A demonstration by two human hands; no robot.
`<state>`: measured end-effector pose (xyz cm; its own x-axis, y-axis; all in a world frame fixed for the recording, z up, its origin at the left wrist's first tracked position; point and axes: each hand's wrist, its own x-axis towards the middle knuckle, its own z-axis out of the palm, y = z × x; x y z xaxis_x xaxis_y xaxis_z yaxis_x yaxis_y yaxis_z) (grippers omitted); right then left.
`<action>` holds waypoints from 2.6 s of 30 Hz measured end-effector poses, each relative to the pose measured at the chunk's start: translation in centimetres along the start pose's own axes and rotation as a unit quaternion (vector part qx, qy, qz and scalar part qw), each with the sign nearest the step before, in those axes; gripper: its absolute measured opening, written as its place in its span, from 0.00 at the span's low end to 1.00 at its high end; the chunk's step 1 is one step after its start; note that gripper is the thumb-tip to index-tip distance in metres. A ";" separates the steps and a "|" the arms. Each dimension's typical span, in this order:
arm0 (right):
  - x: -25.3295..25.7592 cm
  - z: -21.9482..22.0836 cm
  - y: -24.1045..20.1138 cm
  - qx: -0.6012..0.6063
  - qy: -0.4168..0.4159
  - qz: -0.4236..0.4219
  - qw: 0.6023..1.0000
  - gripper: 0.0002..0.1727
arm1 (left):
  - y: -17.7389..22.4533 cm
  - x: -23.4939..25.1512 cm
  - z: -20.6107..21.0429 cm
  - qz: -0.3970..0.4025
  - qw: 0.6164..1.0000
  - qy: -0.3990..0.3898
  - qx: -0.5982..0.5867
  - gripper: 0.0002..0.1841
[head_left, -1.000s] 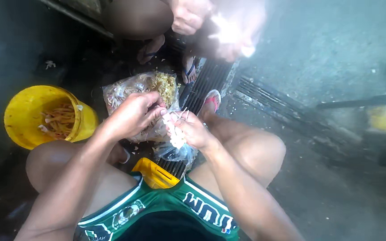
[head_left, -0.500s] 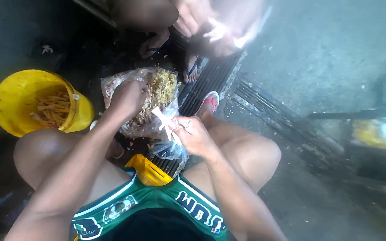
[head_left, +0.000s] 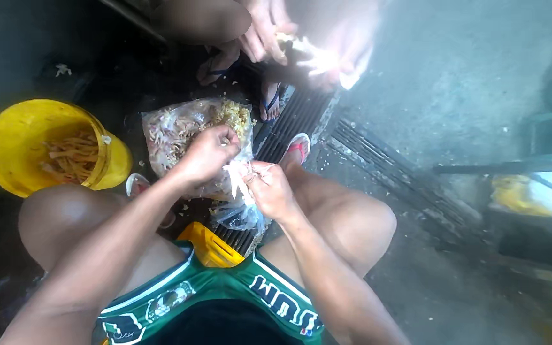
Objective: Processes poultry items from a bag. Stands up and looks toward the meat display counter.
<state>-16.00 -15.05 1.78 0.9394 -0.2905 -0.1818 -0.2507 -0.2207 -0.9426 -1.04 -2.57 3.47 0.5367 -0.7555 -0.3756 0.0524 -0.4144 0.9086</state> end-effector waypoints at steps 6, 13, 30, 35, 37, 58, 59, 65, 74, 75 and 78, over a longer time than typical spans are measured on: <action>-2.0 0.5 -1.1 0.085 -0.068 -0.093 0.990 0.14 | -2.8 3.7 -5.8 -0.095 0.959 0.267 -0.031 0.17; 0.4 -0.9 -1.3 0.017 -0.039 0.047 0.998 0.18 | -1.2 1.9 -4.6 -0.061 0.959 0.226 -0.157 0.09; -2.4 1.4 -2.4 0.135 -0.089 -0.090 0.983 0.13 | -4.2 4.6 -6.9 -0.073 0.938 0.314 -0.131 0.16; -1.6 1.0 -1.1 0.144 -0.078 0.000 0.987 0.11 | -2.2 2.0 -10.3 0.163 0.919 0.097 -0.347 0.05; -0.7 0.6 -1.2 0.159 -0.070 0.018 0.985 0.12 | -1.5 1.6 -8.6 0.205 0.904 -0.032 -0.374 0.09; -1.2 -0.6 -1.7 0.186 -0.021 0.005 0.982 0.17 | 0.1 -0.2 -11.5 0.197 0.953 0.059 -0.221 0.10; -1.0 -0.3 -1.6 0.186 -0.026 0.006 0.982 0.16 | 0.3 -0.6 -11.6 0.213 0.947 0.076 -0.230 0.09; 0.0 2.0 -1.9 0.217 -0.073 -0.007 0.973 0.17 | 1.9 -0.3 -3.3 0.199 0.946 0.071 -0.245 0.11; 0.1 1.2 -2.8 0.254 -0.053 -0.059 0.964 0.11 | 1.2 0.6 -0.8 0.142 0.930 0.085 -0.329 0.09; 0.0 1.1 -2.7 0.268 -0.060 -0.062 0.960 0.11 | 1.4 0.5 -0.6 0.118 0.928 0.097 -0.340 0.09; -0.5 1.1 -2.4 0.291 -0.075 -0.072 0.951 0.13 | 1.5 0.4 -0.5 0.084 0.926 0.108 -0.351 0.10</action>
<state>-15.57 -13.35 3.81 0.9881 -0.1499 -0.0353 0.0143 0.3177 -0.9481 -0.28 -3.24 4.79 0.7396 -0.6281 -0.2417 0.4468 0.1897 0.8743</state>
